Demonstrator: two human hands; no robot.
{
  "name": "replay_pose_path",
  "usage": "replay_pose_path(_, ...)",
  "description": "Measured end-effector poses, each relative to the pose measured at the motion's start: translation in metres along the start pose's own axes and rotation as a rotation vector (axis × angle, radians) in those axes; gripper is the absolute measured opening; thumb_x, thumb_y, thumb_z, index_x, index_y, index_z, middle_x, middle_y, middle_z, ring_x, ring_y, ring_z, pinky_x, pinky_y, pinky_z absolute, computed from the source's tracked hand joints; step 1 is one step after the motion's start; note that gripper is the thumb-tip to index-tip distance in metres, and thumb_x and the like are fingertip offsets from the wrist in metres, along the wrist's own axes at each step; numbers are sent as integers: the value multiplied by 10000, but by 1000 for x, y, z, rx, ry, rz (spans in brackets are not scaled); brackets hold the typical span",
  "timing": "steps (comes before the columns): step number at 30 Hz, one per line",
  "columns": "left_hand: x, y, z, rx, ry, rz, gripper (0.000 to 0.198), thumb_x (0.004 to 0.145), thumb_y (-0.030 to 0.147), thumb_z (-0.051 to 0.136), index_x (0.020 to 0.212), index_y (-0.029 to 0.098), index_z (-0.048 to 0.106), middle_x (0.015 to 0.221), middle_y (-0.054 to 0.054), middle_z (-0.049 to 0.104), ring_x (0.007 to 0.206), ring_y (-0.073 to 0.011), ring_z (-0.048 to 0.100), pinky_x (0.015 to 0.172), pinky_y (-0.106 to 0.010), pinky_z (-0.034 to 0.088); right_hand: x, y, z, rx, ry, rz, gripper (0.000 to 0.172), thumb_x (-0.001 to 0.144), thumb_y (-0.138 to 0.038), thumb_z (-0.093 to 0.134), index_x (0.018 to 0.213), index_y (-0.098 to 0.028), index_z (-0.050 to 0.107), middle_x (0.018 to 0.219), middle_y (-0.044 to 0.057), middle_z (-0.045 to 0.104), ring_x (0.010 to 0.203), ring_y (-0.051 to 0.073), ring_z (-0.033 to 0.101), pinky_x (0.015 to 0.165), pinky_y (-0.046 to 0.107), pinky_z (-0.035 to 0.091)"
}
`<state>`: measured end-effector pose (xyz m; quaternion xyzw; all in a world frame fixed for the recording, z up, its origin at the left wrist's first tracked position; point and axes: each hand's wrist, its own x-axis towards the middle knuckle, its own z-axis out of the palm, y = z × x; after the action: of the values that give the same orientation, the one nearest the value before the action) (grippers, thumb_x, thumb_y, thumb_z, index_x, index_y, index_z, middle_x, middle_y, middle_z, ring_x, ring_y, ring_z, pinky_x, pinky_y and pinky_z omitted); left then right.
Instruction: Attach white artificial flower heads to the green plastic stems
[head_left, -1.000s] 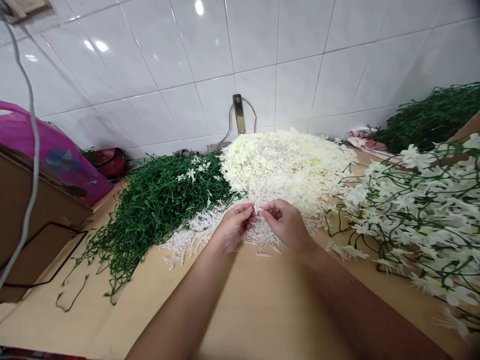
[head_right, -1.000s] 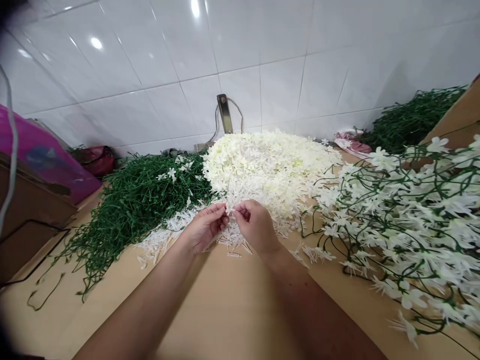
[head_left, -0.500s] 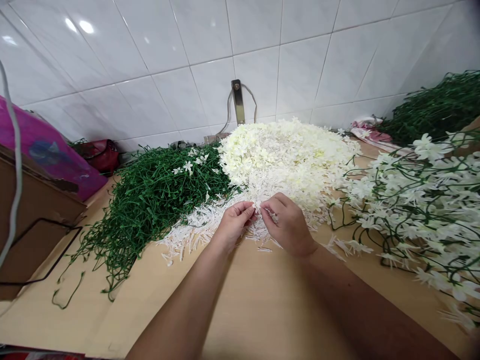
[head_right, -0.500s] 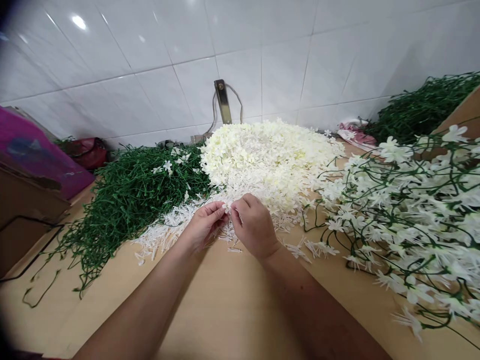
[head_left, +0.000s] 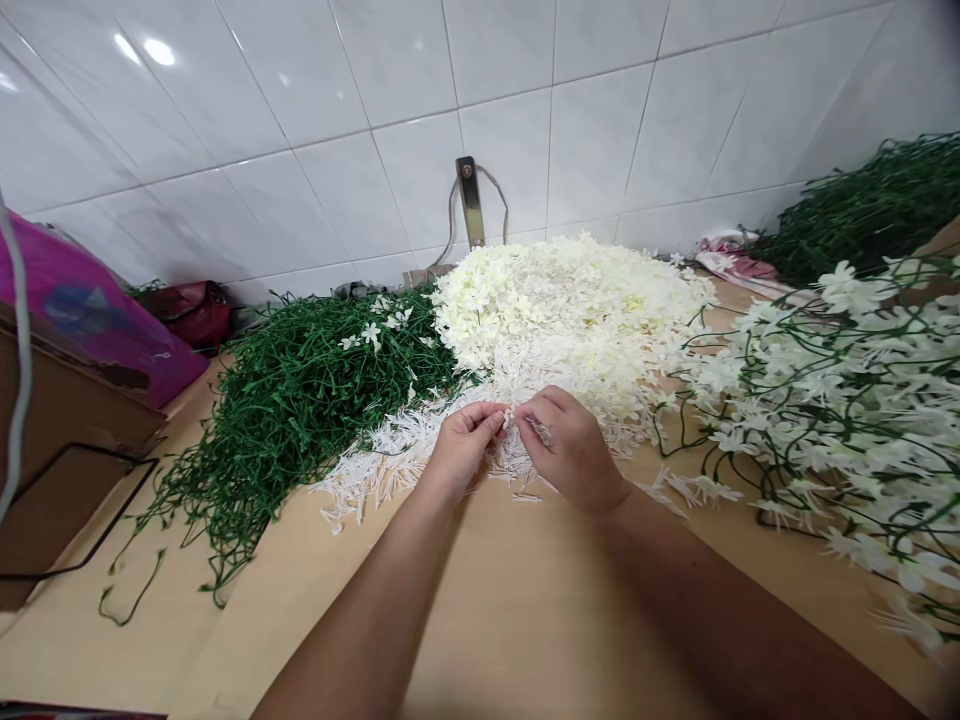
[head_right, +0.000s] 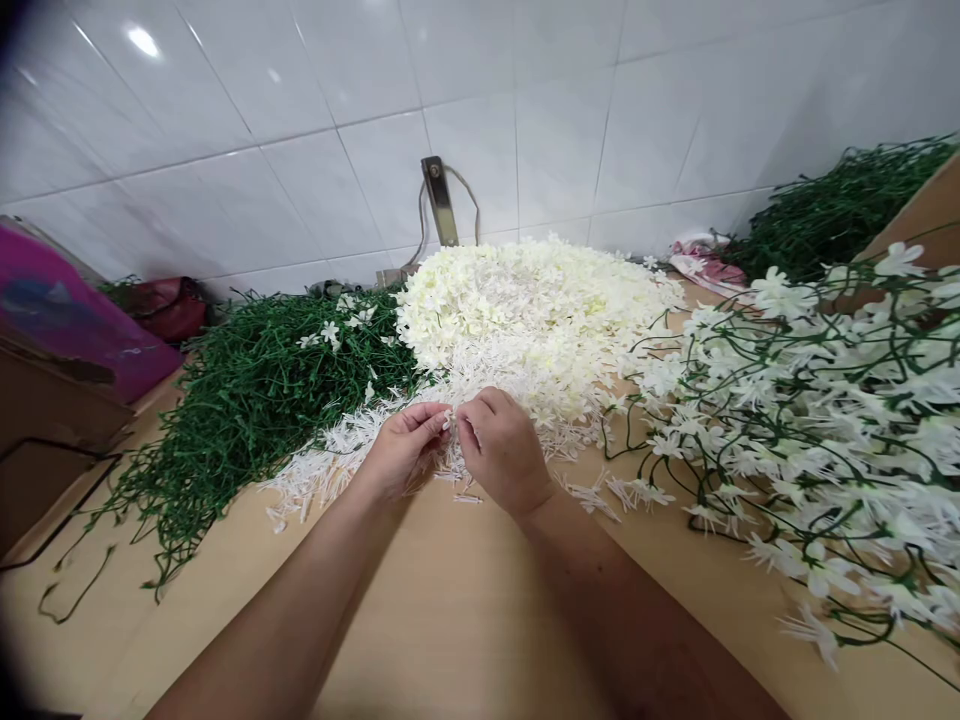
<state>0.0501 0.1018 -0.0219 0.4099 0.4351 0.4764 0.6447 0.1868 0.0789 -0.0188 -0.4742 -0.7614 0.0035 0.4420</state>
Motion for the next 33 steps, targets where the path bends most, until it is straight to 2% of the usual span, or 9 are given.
replay_pose_path(4, 1, -3, -1, 46, -17, 26, 195, 575, 235, 731, 730, 133, 672, 524, 27, 557, 455, -44, 442, 447, -159, 335, 0, -3, -1, -125, 21, -16, 137, 782, -125, 455, 678, -171, 531, 692, 68, 548, 692, 188, 505, 642, 300, 406)
replay_pose_path(9, 0, -3, 2, 54, 28, 90, 168, 574, 192, 718, 729, 139, 683, 603, 8, 606, 517, -52, 475, 498, -163, 373, 0, -6, 1, -247, 47, -9, 145, 763, -118, 458, 639, -185, 493, 668, 70, 547, 690, 208, 491, 656, 328, 393)
replay_pose_path(12, -1, -3, 3, 36, 45, 73, 164, 565, 185, 721, 717, 139, 678, 611, 2, 613, 530, -57, 489, 512, -168, 383, -1, -4, 4, -152, 49, 24, 140, 751, -108, 471, 637, -188, 488, 660, 61, 548, 691, 202, 504, 662, 322, 406)
replay_pose_path(16, -4, 0, 5, -43, 21, -15, 176, 553, 186, 730, 710, 137, 666, 565, 9, 595, 483, -51, 473, 475, -165, 357, -2, -2, 8, -9, 75, 57, 109, 746, -113, 485, 671, -191, 500, 681, 50, 562, 697, 189, 525, 657, 305, 426)
replay_pose_path(23, -7, 6, 8, -93, 52, -40, 190, 524, 169, 753, 674, 119, 647, 504, 20, 573, 436, -33, 453, 428, -142, 316, -2, -4, 10, 6, 86, 92, 101, 731, -109, 494, 669, -189, 494, 678, 56, 568, 698, 196, 538, 664, 313, 438)
replay_pose_path(29, -6, 7, 4, -88, -8, -24, 251, 513, 205, 784, 677, 124, 612, 527, 24, 579, 476, -39, 497, 460, -136, 361, -3, -5, 8, 119, 87, 130, 100, 738, -111, 484, 685, -192, 511, 687, 55, 590, 702, 194, 558, 659, 309, 445)
replay_pose_path(33, -7, 10, 3, -75, -71, -47, 291, 478, 227, 806, 670, 122, 612, 578, 9, 611, 547, -71, 561, 542, -171, 429, -3, -7, 7, 143, 80, 132, 100, 744, -124, 487, 675, -192, 507, 673, 51, 583, 689, 191, 553, 653, 318, 447)
